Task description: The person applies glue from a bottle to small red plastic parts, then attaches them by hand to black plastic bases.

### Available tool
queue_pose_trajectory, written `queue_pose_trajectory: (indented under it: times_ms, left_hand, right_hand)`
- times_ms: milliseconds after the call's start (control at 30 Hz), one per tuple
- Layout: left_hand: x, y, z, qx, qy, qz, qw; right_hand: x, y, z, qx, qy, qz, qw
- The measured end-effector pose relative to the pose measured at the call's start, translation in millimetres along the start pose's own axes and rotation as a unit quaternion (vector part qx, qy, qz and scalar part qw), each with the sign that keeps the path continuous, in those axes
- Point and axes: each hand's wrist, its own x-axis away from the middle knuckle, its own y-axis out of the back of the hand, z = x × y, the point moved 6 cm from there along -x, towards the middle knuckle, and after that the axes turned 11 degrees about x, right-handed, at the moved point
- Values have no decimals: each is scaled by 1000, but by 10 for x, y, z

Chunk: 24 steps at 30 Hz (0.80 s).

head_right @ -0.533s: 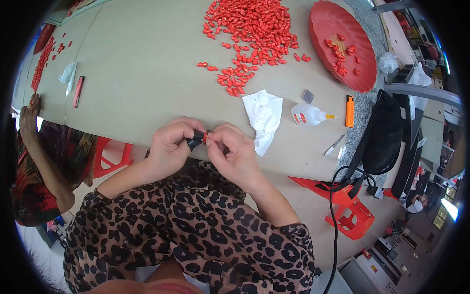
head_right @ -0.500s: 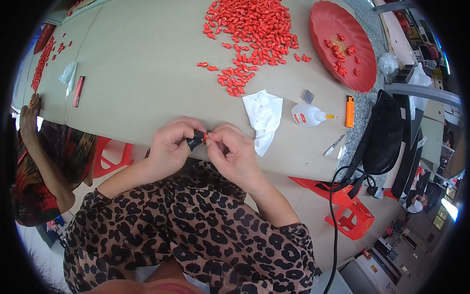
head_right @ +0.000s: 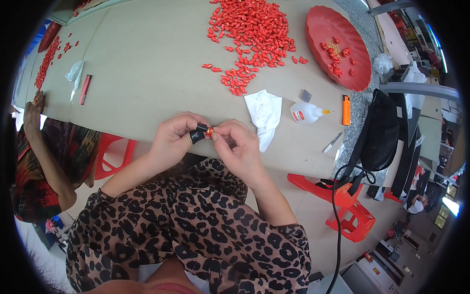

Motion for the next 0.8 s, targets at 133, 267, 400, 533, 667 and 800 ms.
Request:
queue_pose_trajectory:
  times_ms: [133,267,400,533,667,800]
  left_hand:
    - [-4,-17,14,41,20,15,999]
    - [-9,-39,-6,-19,-9,26,999]
    - [-1,-27,-11,-59,-34,18,998]
    - [3,-29,-19,-66,-40,16,997]
    - [0,-30,-27,-73,-44,19,996]
    - [-3,-35,-21,-78,-46,21,996]
  right_hand:
    - [9,7,19,0,13,-2,1000]
    - [10,6,-10,21,20,4,1000]
    - [-2,0,22,29,26,11,999]
    - [5,-3,23,45,21,23,998]
    - [3,-8,35,44,17,27,999]
    - [-5,-5,53,52,21,27,998]
